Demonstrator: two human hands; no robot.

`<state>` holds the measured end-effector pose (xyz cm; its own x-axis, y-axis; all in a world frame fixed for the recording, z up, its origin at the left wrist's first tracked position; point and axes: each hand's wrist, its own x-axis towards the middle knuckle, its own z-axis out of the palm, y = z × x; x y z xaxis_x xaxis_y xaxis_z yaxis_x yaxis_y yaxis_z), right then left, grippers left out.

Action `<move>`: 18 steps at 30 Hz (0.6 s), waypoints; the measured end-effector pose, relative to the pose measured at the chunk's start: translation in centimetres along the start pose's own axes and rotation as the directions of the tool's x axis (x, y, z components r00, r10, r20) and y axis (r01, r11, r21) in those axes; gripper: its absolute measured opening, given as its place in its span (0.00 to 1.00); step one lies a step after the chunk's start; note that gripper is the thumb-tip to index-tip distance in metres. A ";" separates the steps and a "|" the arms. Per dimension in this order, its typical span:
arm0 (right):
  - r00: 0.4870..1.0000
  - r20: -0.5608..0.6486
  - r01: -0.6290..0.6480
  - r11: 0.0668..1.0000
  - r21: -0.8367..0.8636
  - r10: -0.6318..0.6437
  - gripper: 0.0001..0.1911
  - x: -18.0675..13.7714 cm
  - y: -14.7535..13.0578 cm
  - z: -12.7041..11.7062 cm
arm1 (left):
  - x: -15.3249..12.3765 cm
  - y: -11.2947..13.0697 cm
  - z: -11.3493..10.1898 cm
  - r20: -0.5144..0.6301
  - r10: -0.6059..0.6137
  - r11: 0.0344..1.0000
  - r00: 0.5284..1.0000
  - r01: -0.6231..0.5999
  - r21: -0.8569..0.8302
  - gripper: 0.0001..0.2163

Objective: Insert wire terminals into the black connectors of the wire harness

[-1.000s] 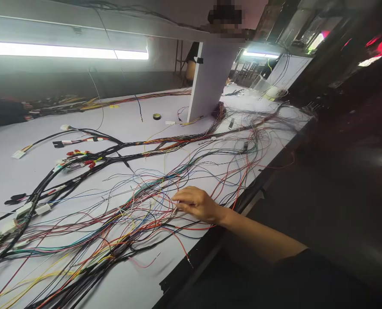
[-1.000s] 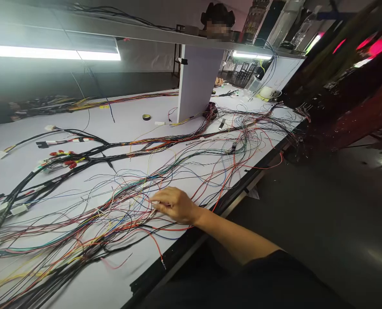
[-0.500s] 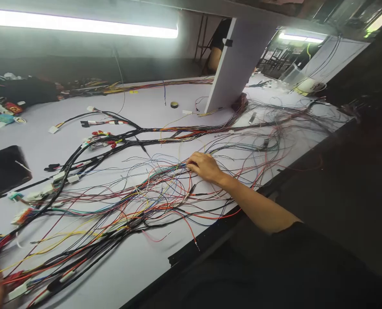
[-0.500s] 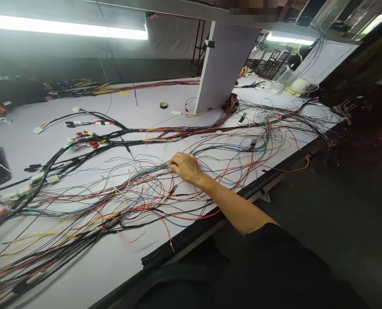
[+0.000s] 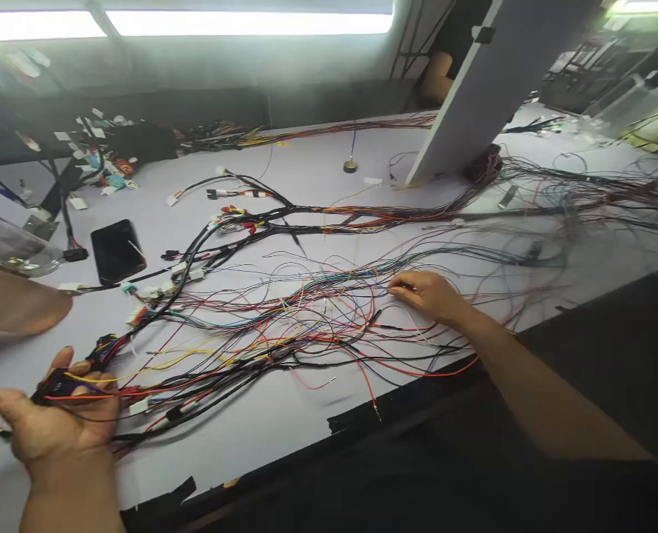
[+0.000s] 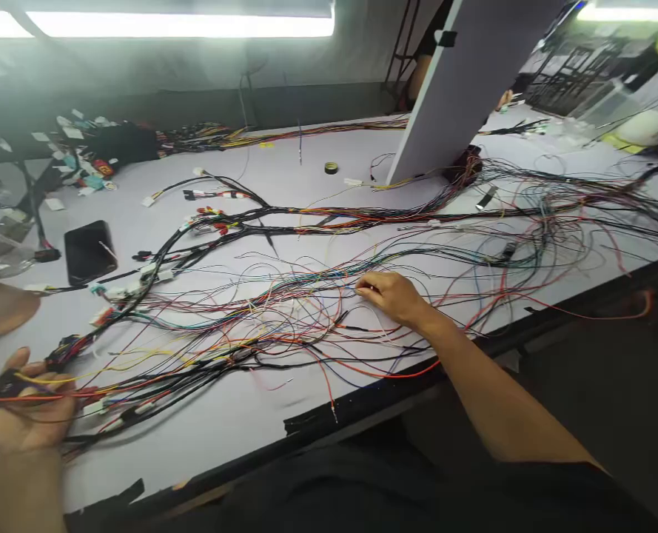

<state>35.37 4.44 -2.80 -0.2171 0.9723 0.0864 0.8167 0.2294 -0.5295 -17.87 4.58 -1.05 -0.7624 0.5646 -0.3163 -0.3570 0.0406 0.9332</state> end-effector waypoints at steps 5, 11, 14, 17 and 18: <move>1.000 -0.008 0.014 0.997 -0.072 -0.015 0.14 -0.7 1.0 0.1 | 0.8 -0.3 -1.1 0.099 -0.023 0.995 0.995 0.032 -0.095 0.33; 0.969 -0.107 0.198 0.960 -0.200 -0.222 0.16 0.0 -0.1 0.6 | 0.2 -0.3 -1.6 0.135 -0.044 0.987 0.990 0.064 -0.146 0.32; 0.940 -0.157 0.271 0.941 -0.203 -0.304 0.13 0.5 -3.0 1.5 | -0.3 -0.1 -1.7 0.107 -0.037 0.984 0.994 0.055 -0.167 0.31; 0.929 -0.075 0.349 0.924 -0.157 -0.363 0.11 1.1 -6.4 2.7 | -0.8 0.0 -1.4 0.085 -0.043 0.984 0.996 0.056 -0.167 0.30; 0.926 -0.032 0.368 0.919 -0.139 -0.375 0.11 1.4 -7.4 3.1 | -0.9 0.1 -1.3 0.077 -0.043 0.986 0.996 0.055 -0.155 0.31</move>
<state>27.38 3.97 -1.40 -0.4905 0.8161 0.3056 0.7456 0.5745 -0.3376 -17.96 2.99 -0.89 -0.7027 0.6239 -0.3421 -0.4772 -0.0567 0.8770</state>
